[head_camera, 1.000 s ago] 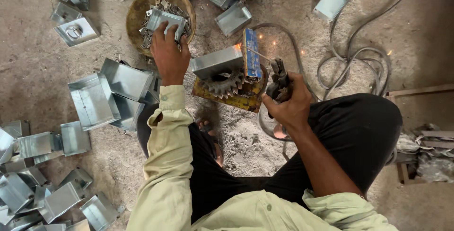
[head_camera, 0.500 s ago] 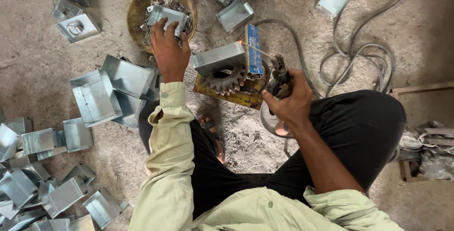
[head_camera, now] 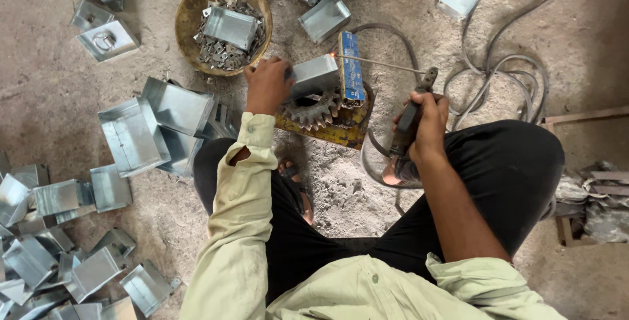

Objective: The person sits on the floor and repeatedly welds small rectangular metal boxes using a handheld welding torch. They pick up each box, position it on a jig, weld the seams, and then place the finished box into a nearby bowl.

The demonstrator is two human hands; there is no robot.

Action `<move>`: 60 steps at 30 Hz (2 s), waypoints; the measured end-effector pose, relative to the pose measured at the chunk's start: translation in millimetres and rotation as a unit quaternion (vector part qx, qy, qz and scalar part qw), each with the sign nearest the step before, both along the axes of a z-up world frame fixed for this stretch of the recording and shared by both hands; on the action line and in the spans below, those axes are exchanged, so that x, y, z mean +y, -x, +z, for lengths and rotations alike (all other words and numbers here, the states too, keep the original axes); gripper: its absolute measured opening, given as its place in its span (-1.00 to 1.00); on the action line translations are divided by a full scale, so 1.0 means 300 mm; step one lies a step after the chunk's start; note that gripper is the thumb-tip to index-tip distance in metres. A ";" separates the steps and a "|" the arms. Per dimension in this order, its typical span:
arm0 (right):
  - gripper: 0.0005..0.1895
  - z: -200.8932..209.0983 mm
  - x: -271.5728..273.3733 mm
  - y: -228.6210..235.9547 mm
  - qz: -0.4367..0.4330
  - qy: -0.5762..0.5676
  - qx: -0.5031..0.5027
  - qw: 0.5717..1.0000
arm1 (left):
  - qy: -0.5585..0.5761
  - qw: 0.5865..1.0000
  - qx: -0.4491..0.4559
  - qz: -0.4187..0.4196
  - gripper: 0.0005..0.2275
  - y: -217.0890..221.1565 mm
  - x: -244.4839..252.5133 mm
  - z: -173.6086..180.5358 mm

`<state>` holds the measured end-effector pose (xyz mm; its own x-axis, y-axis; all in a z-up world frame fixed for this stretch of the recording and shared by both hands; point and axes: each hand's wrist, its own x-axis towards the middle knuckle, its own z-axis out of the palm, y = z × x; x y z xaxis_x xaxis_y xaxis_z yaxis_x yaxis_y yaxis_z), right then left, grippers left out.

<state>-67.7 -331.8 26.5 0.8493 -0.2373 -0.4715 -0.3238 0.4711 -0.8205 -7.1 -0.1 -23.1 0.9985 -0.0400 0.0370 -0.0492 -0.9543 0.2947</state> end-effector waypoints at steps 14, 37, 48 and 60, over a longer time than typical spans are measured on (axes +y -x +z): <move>-0.40 0.045 0.050 0.085 0.156 0.534 -0.298 0.776 | -0.048 0.998 -0.020 0.031 -0.43 0.008 -0.013 0.012; -0.27 0.143 0.013 0.094 0.083 0.538 -0.373 0.751 | -0.005 0.998 -0.017 0.059 -0.22 -0.003 0.015 0.054; -0.32 0.128 0.051 0.088 0.132 0.514 -0.343 0.775 | 0.000 0.988 -0.142 0.067 -0.41 -0.004 0.033 0.063; -0.29 0.124 0.054 0.089 0.141 0.524 -0.341 0.768 | -0.017 0.989 -0.132 0.072 -0.41 -0.005 0.027 0.075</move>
<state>-94.5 -315.6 63.7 0.9016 0.0558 0.4289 0.3807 -0.5730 -0.7257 -5.6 8.0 -0.6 0.9500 0.0956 0.2973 0.0165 -0.9660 0.2581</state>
